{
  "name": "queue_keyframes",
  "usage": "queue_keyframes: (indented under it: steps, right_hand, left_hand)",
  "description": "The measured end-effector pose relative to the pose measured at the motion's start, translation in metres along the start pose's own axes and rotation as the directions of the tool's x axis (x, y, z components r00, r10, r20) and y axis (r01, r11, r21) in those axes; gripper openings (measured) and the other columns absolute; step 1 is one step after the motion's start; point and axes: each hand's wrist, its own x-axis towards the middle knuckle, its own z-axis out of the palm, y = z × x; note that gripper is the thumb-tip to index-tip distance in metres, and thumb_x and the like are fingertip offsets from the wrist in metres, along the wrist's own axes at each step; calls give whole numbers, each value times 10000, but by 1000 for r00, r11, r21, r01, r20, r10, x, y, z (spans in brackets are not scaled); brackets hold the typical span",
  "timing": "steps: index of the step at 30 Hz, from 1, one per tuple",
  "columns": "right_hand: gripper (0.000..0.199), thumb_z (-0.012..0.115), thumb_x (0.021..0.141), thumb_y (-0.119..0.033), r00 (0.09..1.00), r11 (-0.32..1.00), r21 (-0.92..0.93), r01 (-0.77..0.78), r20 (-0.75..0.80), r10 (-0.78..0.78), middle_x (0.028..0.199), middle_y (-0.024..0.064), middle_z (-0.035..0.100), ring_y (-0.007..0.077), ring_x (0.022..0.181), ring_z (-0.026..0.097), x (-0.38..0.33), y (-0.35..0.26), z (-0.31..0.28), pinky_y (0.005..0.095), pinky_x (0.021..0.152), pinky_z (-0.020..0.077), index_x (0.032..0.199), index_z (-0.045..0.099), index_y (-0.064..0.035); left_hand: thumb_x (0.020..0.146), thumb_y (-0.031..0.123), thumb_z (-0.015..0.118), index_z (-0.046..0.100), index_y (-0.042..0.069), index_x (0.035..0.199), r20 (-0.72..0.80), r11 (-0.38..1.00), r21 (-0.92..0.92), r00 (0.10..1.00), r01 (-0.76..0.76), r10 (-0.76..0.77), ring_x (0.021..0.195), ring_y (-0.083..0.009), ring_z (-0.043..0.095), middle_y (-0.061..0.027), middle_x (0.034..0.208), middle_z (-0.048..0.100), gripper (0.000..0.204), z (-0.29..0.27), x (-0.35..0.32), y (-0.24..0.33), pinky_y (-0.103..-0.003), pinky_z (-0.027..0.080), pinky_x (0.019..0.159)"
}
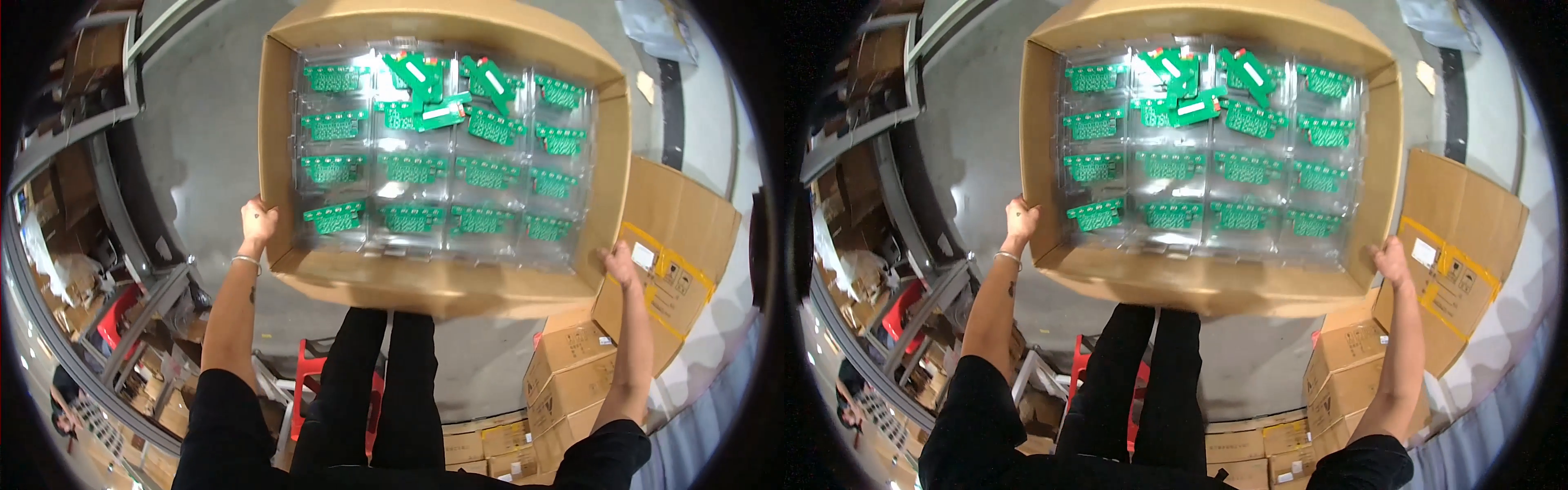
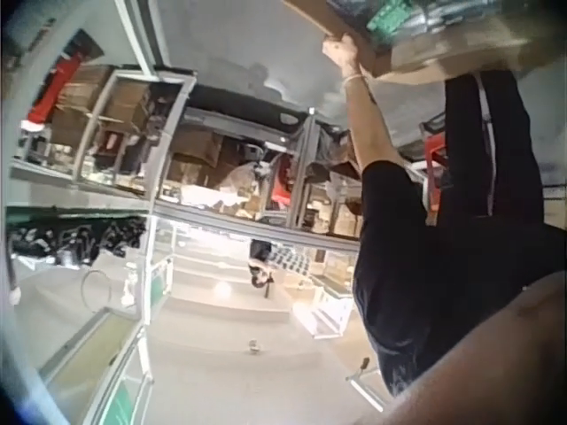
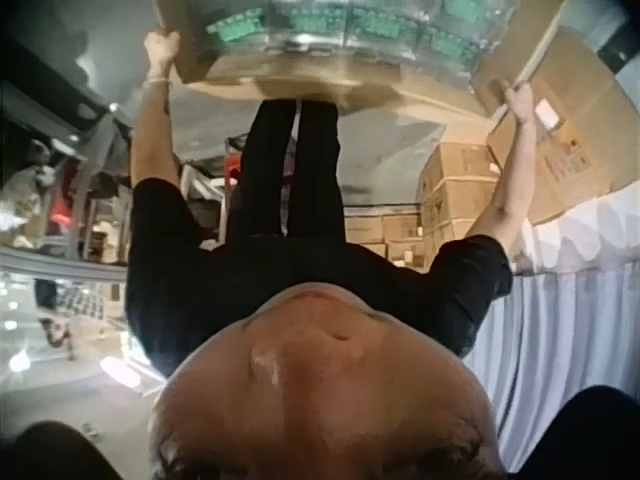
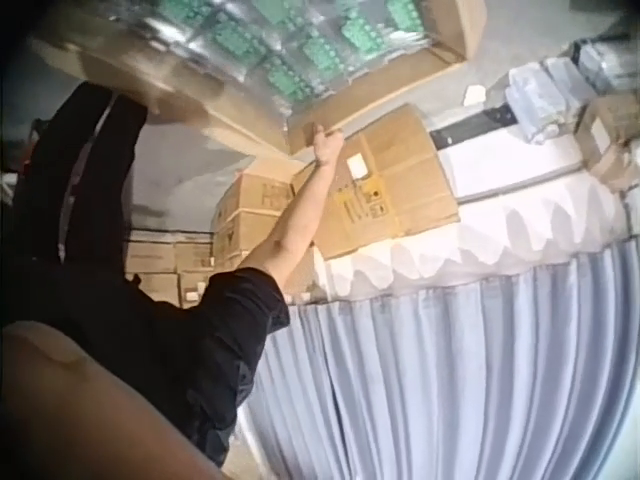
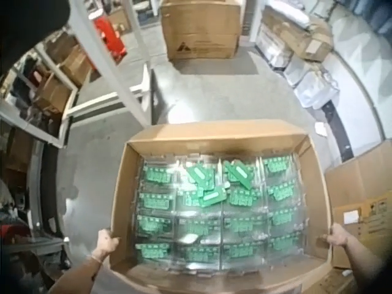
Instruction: Organizing and packing electronic components like circuit boards and toner cartridges in a factory setting.
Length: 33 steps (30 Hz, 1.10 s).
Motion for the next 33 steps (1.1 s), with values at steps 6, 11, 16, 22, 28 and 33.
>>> queue_keyframes:
  steps: [6, 11, 16, 22, 28, 33]
  right_hand:
    - [208, 575, 708, -146, 998, 998, 5, -64, -19, 65, 701, 200, 616, 358, 631, 582, -126, -13, -10, 394, 590, 475, 801, 614, 37]
    - [318, 546, 672, -146, 990, 982, 127, -140, 49, 135, 834, 250, 608, 387, 799, 592, -244, -11, -43, 432, 742, 467, 937, 611, 17]
    - [244, 596, 670, -122, 955, 920, 264, -290, 15, 297, 761, 228, 618, 361, 754, 610, -339, -4, -63, 413, 703, 482, 865, 635, 20]
    - [251, 628, 661, -240, 961, 951, 214, -225, -113, 253, 650, 178, 614, 301, 636, 626, -370, 9, -89, 387, 607, 492, 783, 660, -23]
    - [260, 596, 657, -204, 954, 997, 60, -42, -293, 58, 597, 228, 571, 344, 630, 621, -346, -61, -200, 395, 583, 492, 757, 638, 32]
    - [238, 585, 653, -163, 935, 970, 233, -70, -324, 145, 630, 224, 598, 299, 610, 636, -323, -179, -340, 366, 564, 487, 781, 648, 28]
  left_hand:
    - [608, 45, 577, 614, -23, 782, 122, 959, 212, 978, -190, 167, 668, -402, 588, -246, 668, 570, 190, -79, -7, 94, -398, 490, 660]
    - [573, 32, 545, 619, -44, 770, 309, 850, 356, 907, -389, 285, 755, -391, 595, -266, 750, 581, 224, -114, -25, 157, -397, 491, 706]
    - [607, 73, 537, 640, 8, 799, 370, 769, 438, 873, -467, 319, 804, -377, 595, -236, 804, 602, 227, -177, -49, 243, -421, 481, 775]
    - [590, 88, 561, 643, 1, 816, 351, 707, 414, 817, -574, 458, 803, -374, 595, -231, 787, 605, 256, -255, -47, 338, -410, 482, 778]
    - [546, 78, 538, 596, -32, 646, 176, 644, 323, 713, -693, 679, 726, -400, 588, -260, 702, 572, 159, -335, 7, 433, -447, 494, 706]
    - [641, 126, 633, 649, 12, 788, 75, 743, 448, 848, -498, 524, 854, -346, 609, -202, 878, 630, 187, -417, 64, 566, -410, 498, 767]
